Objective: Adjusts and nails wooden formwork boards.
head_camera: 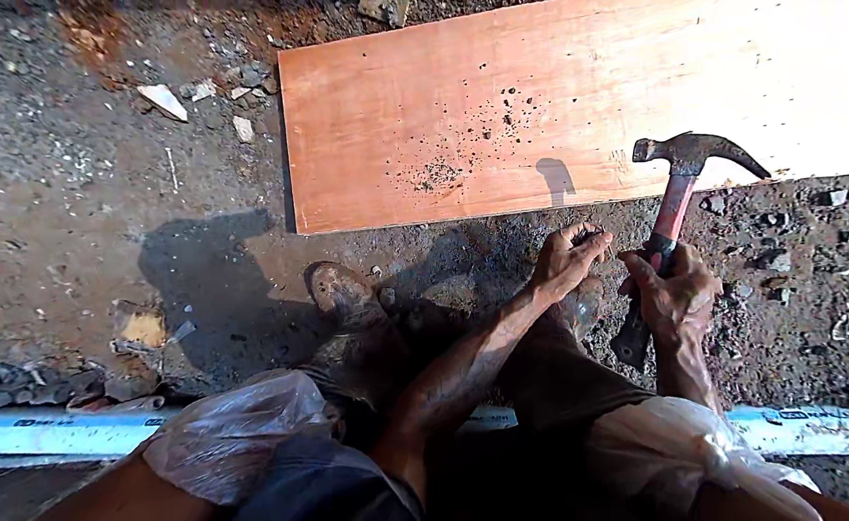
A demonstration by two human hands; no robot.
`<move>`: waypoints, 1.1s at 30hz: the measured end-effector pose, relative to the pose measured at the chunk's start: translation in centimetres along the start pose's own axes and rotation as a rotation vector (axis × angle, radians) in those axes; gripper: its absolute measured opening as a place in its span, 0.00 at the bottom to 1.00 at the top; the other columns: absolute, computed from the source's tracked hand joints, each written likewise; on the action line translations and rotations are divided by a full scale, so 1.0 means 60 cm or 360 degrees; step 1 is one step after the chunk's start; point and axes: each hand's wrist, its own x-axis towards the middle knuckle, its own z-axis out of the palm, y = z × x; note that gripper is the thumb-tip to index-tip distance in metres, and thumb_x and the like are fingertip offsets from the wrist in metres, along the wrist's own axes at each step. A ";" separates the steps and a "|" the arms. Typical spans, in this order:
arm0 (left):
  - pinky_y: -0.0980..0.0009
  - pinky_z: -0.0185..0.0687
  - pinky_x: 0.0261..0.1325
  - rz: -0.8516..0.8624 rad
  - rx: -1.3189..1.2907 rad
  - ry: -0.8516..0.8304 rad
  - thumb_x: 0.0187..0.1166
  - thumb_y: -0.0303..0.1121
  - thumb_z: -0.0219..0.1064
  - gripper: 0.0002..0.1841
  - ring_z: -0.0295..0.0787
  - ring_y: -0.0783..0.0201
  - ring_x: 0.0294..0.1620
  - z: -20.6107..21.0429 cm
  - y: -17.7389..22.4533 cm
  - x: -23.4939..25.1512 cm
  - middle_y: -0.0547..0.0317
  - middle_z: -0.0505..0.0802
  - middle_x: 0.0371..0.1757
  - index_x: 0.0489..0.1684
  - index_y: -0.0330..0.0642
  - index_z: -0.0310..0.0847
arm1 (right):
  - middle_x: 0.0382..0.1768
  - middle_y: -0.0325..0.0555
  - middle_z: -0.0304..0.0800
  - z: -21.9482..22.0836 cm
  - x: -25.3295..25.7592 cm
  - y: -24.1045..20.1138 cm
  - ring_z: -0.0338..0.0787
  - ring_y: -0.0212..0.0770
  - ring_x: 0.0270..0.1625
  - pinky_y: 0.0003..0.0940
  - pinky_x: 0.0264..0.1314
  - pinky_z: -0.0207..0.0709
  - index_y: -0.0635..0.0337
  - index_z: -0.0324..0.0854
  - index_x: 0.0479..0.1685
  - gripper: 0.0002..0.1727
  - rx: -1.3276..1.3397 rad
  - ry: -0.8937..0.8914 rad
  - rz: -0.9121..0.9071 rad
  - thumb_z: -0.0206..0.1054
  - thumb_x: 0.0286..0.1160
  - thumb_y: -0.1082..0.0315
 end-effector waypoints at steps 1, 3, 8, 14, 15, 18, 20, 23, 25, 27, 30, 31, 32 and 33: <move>0.81 0.57 0.14 0.0073 0.0030 0.0067 0.88 0.31 0.60 0.07 0.63 0.76 0.11 -0.022 0.011 0.007 0.62 0.82 0.21 0.45 0.36 0.82 | 0.28 0.40 0.87 0.001 -0.001 0.002 0.83 0.28 0.18 0.27 0.25 0.83 0.68 0.77 0.59 0.22 -0.0006 -0.0003 -0.0020 0.70 0.75 0.60; 0.82 0.55 0.13 0.0246 0.0019 0.0233 0.87 0.28 0.60 0.06 0.61 0.79 0.10 -0.073 0.043 0.034 0.62 0.87 0.22 0.41 0.36 0.81 | 0.27 0.41 0.88 0.003 -0.001 0.005 0.84 0.30 0.18 0.29 0.26 0.83 0.68 0.77 0.58 0.22 0.0000 -0.0008 -0.0046 0.71 0.75 0.60; 0.81 0.56 0.14 0.0327 0.0453 0.0277 0.83 0.27 0.62 0.08 0.64 0.79 0.10 -0.177 0.120 0.111 0.65 0.88 0.22 0.30 0.41 0.76 | 0.28 0.40 0.89 0.009 0.000 0.009 0.84 0.30 0.18 0.30 0.25 0.84 0.65 0.77 0.58 0.21 0.0085 -0.0042 -0.0059 0.71 0.75 0.60; 0.62 0.81 0.47 0.0396 0.1341 -0.0206 0.83 0.33 0.64 0.10 0.87 0.65 0.35 -0.224 0.106 0.115 0.54 0.91 0.33 0.42 0.34 0.87 | 0.27 0.39 0.88 0.005 -0.003 0.020 0.84 0.30 0.17 0.28 0.23 0.83 0.65 0.77 0.59 0.20 0.0166 -0.0048 -0.0054 0.71 0.73 0.63; 0.62 0.82 0.48 0.0444 0.1354 -0.0175 0.83 0.32 0.64 0.11 0.88 0.63 0.37 -0.227 0.096 0.110 0.51 0.92 0.35 0.45 0.33 0.88 | 0.27 0.40 0.88 0.002 -0.005 0.024 0.84 0.30 0.17 0.28 0.22 0.83 0.66 0.77 0.60 0.21 0.0169 -0.0055 -0.0049 0.70 0.73 0.63; 0.66 0.83 0.53 0.0661 0.1272 -0.0070 0.81 0.29 0.66 0.10 0.90 0.64 0.42 -0.225 0.070 0.101 0.49 0.94 0.40 0.45 0.32 0.90 | 0.26 0.38 0.88 -0.003 -0.003 0.035 0.84 0.28 0.16 0.25 0.21 0.82 0.65 0.77 0.59 0.21 0.0162 -0.0062 -0.0050 0.70 0.71 0.63; 0.65 0.84 0.58 0.0783 0.1279 -0.0140 0.80 0.28 0.66 0.09 0.92 0.61 0.47 -0.223 0.060 0.104 0.46 0.95 0.43 0.44 0.31 0.91 | 0.24 0.37 0.87 -0.004 -0.002 0.035 0.84 0.28 0.16 0.25 0.21 0.82 0.65 0.77 0.57 0.20 0.0157 -0.0071 -0.0025 0.71 0.71 0.62; 0.65 0.84 0.58 0.0801 0.1308 -0.0241 0.81 0.27 0.66 0.09 0.92 0.61 0.47 -0.225 0.058 0.114 0.46 0.95 0.44 0.44 0.30 0.90 | 0.24 0.36 0.87 -0.002 -0.003 0.032 0.83 0.28 0.16 0.25 0.21 0.82 0.65 0.78 0.56 0.19 0.0133 -0.0066 0.0000 0.70 0.71 0.63; 0.65 0.84 0.55 0.0804 0.1302 -0.0246 0.80 0.28 0.66 0.09 0.92 0.61 0.45 -0.226 0.053 0.118 0.47 0.95 0.42 0.43 0.31 0.90 | 0.24 0.37 0.87 -0.002 -0.005 0.029 0.84 0.28 0.16 0.25 0.21 0.82 0.64 0.79 0.56 0.18 0.0118 -0.0071 0.0014 0.71 0.71 0.64; 0.62 0.85 0.56 0.0831 0.1332 -0.0256 0.81 0.28 0.65 0.09 0.93 0.59 0.45 -0.226 0.049 0.120 0.46 0.95 0.42 0.44 0.31 0.90 | 0.23 0.36 0.87 0.001 -0.006 0.026 0.84 0.28 0.16 0.25 0.21 0.82 0.64 0.79 0.56 0.18 0.0095 -0.0090 0.0012 0.70 0.71 0.65; 0.61 0.85 0.55 0.0852 0.1371 -0.0235 0.81 0.27 0.65 0.10 0.94 0.57 0.45 -0.225 0.050 0.117 0.44 0.95 0.42 0.45 0.31 0.91 | 0.21 0.35 0.86 0.009 -0.006 0.020 0.83 0.27 0.15 0.24 0.21 0.81 0.65 0.79 0.56 0.18 0.0040 -0.0140 0.0015 0.69 0.72 0.64; 0.61 0.85 0.54 0.0862 0.1380 -0.0234 0.82 0.27 0.64 0.10 0.93 0.57 0.44 -0.225 0.050 0.116 0.44 0.95 0.41 0.45 0.31 0.90 | 0.21 0.35 0.86 0.010 -0.007 0.019 0.83 0.27 0.15 0.24 0.21 0.81 0.65 0.79 0.56 0.18 0.0020 -0.0154 0.0016 0.69 0.72 0.64; 0.61 0.85 0.55 0.0877 0.1386 -0.0234 0.82 0.27 0.64 0.09 0.94 0.56 0.45 -0.224 0.049 0.115 0.44 0.95 0.42 0.45 0.31 0.90 | 0.21 0.36 0.85 0.012 -0.007 0.017 0.83 0.28 0.15 0.24 0.21 0.81 0.65 0.79 0.55 0.18 0.0005 -0.0166 0.0018 0.69 0.71 0.65; 0.60 0.85 0.56 0.0893 0.1395 -0.0235 0.82 0.27 0.64 0.09 0.94 0.55 0.45 -0.224 0.047 0.116 0.44 0.95 0.42 0.45 0.31 0.90 | 0.21 0.36 0.85 0.013 -0.008 0.015 0.83 0.28 0.15 0.24 0.22 0.81 0.66 0.79 0.55 0.18 -0.0005 -0.0178 0.0015 0.69 0.71 0.65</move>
